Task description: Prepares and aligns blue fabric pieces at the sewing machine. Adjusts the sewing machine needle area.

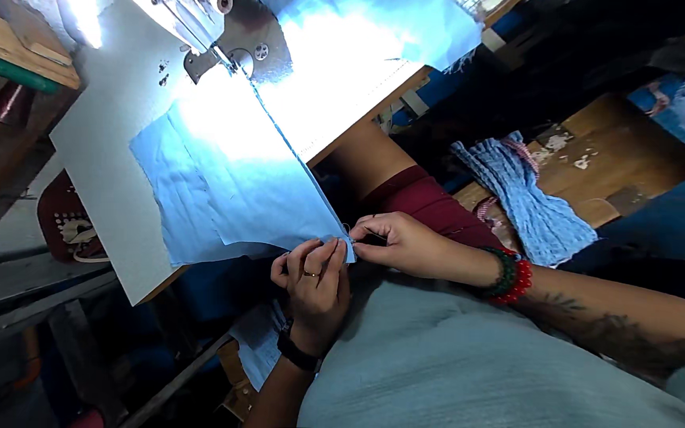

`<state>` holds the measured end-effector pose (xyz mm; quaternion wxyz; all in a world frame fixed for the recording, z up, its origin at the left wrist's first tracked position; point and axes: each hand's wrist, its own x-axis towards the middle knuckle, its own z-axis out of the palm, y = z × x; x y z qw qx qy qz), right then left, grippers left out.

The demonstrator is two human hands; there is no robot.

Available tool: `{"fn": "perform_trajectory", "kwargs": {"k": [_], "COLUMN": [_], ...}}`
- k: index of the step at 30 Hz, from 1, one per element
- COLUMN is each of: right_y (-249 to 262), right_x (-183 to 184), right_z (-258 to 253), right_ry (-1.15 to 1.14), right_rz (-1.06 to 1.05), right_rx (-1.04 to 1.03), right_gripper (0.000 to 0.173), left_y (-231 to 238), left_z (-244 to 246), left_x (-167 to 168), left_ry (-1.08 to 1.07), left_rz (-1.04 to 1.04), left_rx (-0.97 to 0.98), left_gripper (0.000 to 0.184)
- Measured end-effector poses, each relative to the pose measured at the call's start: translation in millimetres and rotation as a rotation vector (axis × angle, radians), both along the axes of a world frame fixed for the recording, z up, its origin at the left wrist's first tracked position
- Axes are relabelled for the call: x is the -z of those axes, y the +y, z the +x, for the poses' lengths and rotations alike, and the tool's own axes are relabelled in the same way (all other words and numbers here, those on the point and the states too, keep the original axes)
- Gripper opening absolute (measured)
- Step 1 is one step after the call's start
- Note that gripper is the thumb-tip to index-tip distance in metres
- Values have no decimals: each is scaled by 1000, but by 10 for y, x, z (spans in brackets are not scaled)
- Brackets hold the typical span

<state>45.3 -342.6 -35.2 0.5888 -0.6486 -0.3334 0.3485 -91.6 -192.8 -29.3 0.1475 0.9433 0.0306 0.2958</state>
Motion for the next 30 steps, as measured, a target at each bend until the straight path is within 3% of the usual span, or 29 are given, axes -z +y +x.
{"fn": "perform_trajectory", "kwargs": {"k": [5, 7, 9, 10, 12, 13, 14, 16, 18, 21, 24, 26, 30], "right_y": [0, 13, 13, 12, 12, 15, 22, 35, 40, -6, -93, -96, -16], "right_x": [-25, -34, -45, -49, -46, -44, -43, -53, -62, -33, 137, 220, 293], "right_z": [70, 63, 51, 45, 37, 33, 28, 8, 2, 18, 96, 176, 265], "right_ry": [97, 122, 113, 110, 117, 125, 126, 128, 116, -19, -548, -875, -1113], "right_rz": [-11, -75, -89, -86, -81, -79, -79, -92, -110, -73, 134, 272, 387], "right_rx": [-34, -6, 12, 16, 19, 17, 15, 19, 26, 5, 6, -26, -57], "right_gripper": [24, 21, 19, 19, 20, 20, 21, 21, 21, 23, 15, 20, 27], "left_y": [-55, -51, -82, -100, -60, -33, -22, -81, -198, -238, -216, -212, -191], "left_z": [-44, -109, -246, -315, -314, -257, -182, -24, 117, 178, 179, 191, 210], "left_x": [-18, -41, -39, -55, -68, -61, -74, -146, -208, -224, -249, -278, -329], "left_ry": [83, 99, 118, 212, 438, 471, 450, 357, 289, 305, 350, 373, 418], "left_rz": [64, -47, -439, -759, -1493, -1760, -1937, -2151, -2186, -2146, -2126, -2133, -2174], "left_rx": [-13, 5, 13, 10, 17, 19, -1, -134, -343, -472, -531, -549, -542], "left_gripper": [21, 23, 18, 20, 46, 58, 63, 44, 27, 24, 25, 24, 25]}}
